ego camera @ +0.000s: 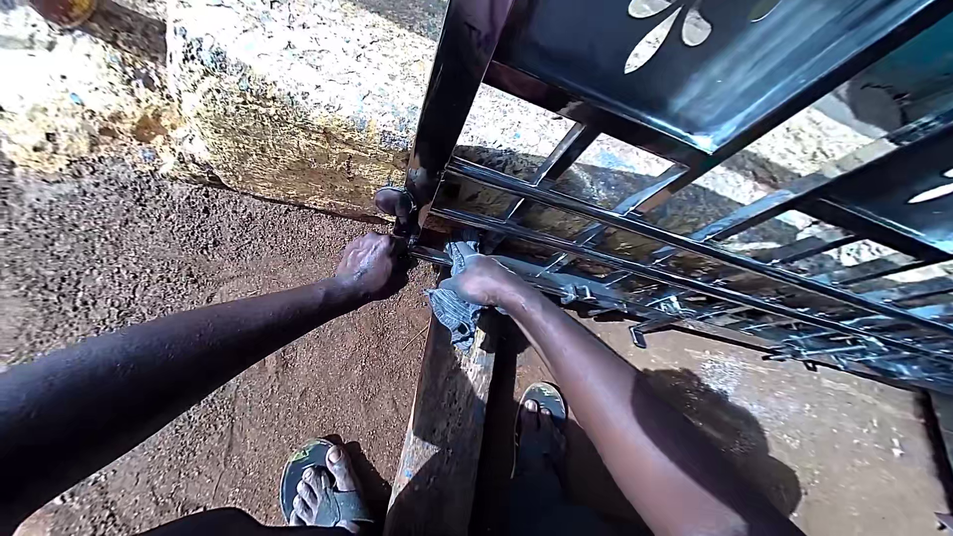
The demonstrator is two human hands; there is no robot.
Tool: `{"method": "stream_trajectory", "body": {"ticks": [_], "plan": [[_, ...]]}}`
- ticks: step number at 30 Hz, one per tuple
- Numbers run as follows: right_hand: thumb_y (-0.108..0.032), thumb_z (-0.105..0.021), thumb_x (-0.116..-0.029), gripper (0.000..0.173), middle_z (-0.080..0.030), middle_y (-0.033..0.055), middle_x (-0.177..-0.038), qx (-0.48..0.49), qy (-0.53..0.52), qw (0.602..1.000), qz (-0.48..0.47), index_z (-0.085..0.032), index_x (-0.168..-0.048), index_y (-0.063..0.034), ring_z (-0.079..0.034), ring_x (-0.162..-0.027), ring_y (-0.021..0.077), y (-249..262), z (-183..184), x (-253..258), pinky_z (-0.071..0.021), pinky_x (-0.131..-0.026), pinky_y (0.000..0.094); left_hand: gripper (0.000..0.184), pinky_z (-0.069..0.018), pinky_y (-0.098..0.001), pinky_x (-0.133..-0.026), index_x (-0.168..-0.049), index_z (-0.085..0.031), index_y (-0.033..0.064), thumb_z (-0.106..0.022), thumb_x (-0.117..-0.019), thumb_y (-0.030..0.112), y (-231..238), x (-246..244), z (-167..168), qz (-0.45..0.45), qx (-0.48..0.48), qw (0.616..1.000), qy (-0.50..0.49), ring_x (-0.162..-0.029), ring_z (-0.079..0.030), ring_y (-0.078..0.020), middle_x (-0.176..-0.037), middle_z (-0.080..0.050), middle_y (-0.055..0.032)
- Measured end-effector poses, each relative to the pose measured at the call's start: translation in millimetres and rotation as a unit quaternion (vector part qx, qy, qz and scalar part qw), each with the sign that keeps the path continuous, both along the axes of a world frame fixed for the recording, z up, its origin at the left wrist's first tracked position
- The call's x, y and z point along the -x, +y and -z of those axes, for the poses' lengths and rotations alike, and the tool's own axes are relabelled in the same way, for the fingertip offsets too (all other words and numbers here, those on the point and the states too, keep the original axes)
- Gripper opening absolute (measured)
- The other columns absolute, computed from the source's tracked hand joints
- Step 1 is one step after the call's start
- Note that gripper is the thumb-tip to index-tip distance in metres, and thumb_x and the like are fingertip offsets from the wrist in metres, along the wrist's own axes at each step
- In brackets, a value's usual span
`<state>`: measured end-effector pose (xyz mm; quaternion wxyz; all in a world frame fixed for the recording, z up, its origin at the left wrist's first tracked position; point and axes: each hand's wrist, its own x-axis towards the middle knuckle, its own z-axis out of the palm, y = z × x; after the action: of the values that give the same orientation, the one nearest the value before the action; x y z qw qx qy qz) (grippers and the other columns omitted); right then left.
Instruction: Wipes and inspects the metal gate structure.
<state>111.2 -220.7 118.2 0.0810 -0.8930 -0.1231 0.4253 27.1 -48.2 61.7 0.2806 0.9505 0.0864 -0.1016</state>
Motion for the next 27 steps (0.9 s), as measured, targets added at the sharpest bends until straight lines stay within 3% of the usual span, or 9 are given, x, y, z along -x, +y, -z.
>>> {"method": "stream_trajectory", "body": {"ticks": [2, 5, 9, 13, 16, 18, 20, 24, 27], "plan": [[-0.034, -0.074, -0.0876, 0.084, -0.062, 0.0235, -0.131, 0.012, -0.021, 1.0, -0.004, -0.032, -0.157, -0.0136, -0.062, -0.119, 0.0401, 11.1, 2.4, -3.8, -0.0509, -0.093, 0.0634, 0.03, -0.053, -0.0597, -0.073, -0.09, -0.071, 0.0079, -0.061, -0.1013, 0.034, 1.6, -0.2, -2.9, 0.002, 0.001, 1.0, 0.002, -0.085, -0.07, -0.0353, -0.084, -0.071, -0.0137], [-0.033, -0.075, -0.0847, 0.1, -0.062, 0.025, -0.131, 0.014, -0.03, 0.999, 0.001, -0.017, -0.166, -0.0216, -0.063, -0.117, 0.0414, -12.8, 2.3, 5.3, -0.0516, -0.092, 0.0646, 0.031, -0.0535, -0.0597, -0.075, -0.092, -0.071, 0.0081, -0.06, -0.1022, 0.035, 3.2, 1.3, -2.2, 0.0, 0.003, 1.0, 0.003, -0.086, -0.07, -0.0352, -0.085, -0.071, -0.0137], [-0.032, -0.077, -0.0846, 0.103, -0.061, 0.0264, -0.132, 0.033, -0.033, 0.999, 0.011, -0.015, -0.167, -0.0228, -0.063, -0.117, 0.0433, -29.0, 1.1, 10.6, -0.051, -0.091, 0.0656, 0.03, -0.0537, -0.0581, -0.073, -0.092, -0.07, 0.0087, -0.06, -0.1021, 0.035, 2.5, 0.9, 1.6, -0.001, 0.009, 1.0, -0.001, -0.085, -0.07, -0.0342, -0.084, -0.07, -0.013], [-0.037, -0.072, -0.0891, 0.079, -0.059, 0.0249, -0.135, 0.056, -0.039, 0.998, 0.0, -0.037, -0.152, -0.0052, -0.06, -0.124, 0.04, 10.2, -1.2, -8.4, -0.05, -0.097, 0.0619, 0.03, -0.0534, -0.0593, -0.072, -0.089, -0.07, 0.0079, -0.061, -0.1014, 0.034, 3.7, 0.1, 0.5, 0.003, 0.005, 1.0, -0.007, -0.083, -0.07, -0.0348, -0.083, -0.07, -0.0133], [-0.035, -0.075, -0.0857, 0.102, -0.055, 0.0268, -0.14, 0.069, -0.057, 0.996, 0.011, -0.016, -0.166, -0.0147, -0.061, -0.122, 0.0428, -8.8, -2.3, 10.8, -0.052, -0.093, 0.0635, 0.03, -0.0535, -0.0588, -0.073, -0.09, -0.071, 0.0083, -0.061, -0.1019, 0.035, 2.9, 0.7, -0.4, 0.007, 0.007, 1.0, -0.006, -0.085, -0.07, -0.0343, -0.084, -0.07, -0.0127], [-0.036, -0.076, -0.0858, 0.102, -0.054, 0.0277, -0.141, 0.08, -0.067, 0.994, 0.019, -0.016, -0.166, -0.0177, -0.061, -0.119, 0.0455, -20.7, -2.6, 25.5, -0.0522, -0.091, 0.0657, 0.031, -0.0536, -0.0583, -0.072, -0.089, -0.07, 0.0087, -0.061, -0.1019, 0.035, 3.5, 0.1, 2.7, 0.009, 0.004, 1.0, -0.013, -0.083, -0.07, -0.034, -0.082, -0.07, -0.0124], [-0.038, -0.075, -0.0877, 0.1, -0.052, 0.0271, -0.144, 0.111, -0.061, 0.992, -0.001, -0.017, -0.165, -0.0134, -0.06, -0.123, 0.0437, -11.3, -3.8, 18.3, -0.0514, -0.095, 0.0628, 0.032, -0.0537, -0.0587, -0.071, -0.089, -0.07, 0.0086, -0.06, -0.1022, 0.036, 3.5, -0.4, 4.4, 0.009, 0.002, 1.0, -0.011, -0.083, -0.07, -0.0343, -0.083, -0.07, -0.0128], [-0.04, -0.071, -0.0895, 0.078, -0.056, 0.0268, -0.137, 0.149, -0.073, 0.986, -0.033, -0.04, -0.147, 0.004, -0.062, -0.122, 0.0391, 20.6, -13.0, 9.2, -0.0531, -0.094, 0.0583, 0.031, -0.0537, -0.06, -0.073, -0.092, -0.072, 0.0082, -0.061, -0.1024, 0.035, 1.7, 0.7, -0.9, 0.007, -0.004, 1.0, 0.001, -0.085, -0.071, -0.0356, -0.085, -0.071, -0.0138], [-0.038, -0.073, -0.0878, 0.09, -0.059, 0.0252, -0.135, 0.139, -0.089, 0.986, -0.03, -0.029, -0.158, 0.0002, -0.062, -0.121, 0.0401, 3.2, -6.8, 30.7, -0.0512, -0.097, 0.0585, 0.031, -0.0534, -0.0603, -0.073, -0.092, -0.072, 0.0081, -0.06, -0.1028, 0.035, 4.0, 1.1, -1.8, 0.01, -0.003, 1.0, -0.001, -0.086, -0.071, -0.036, -0.086, -0.071, -0.014]]}}
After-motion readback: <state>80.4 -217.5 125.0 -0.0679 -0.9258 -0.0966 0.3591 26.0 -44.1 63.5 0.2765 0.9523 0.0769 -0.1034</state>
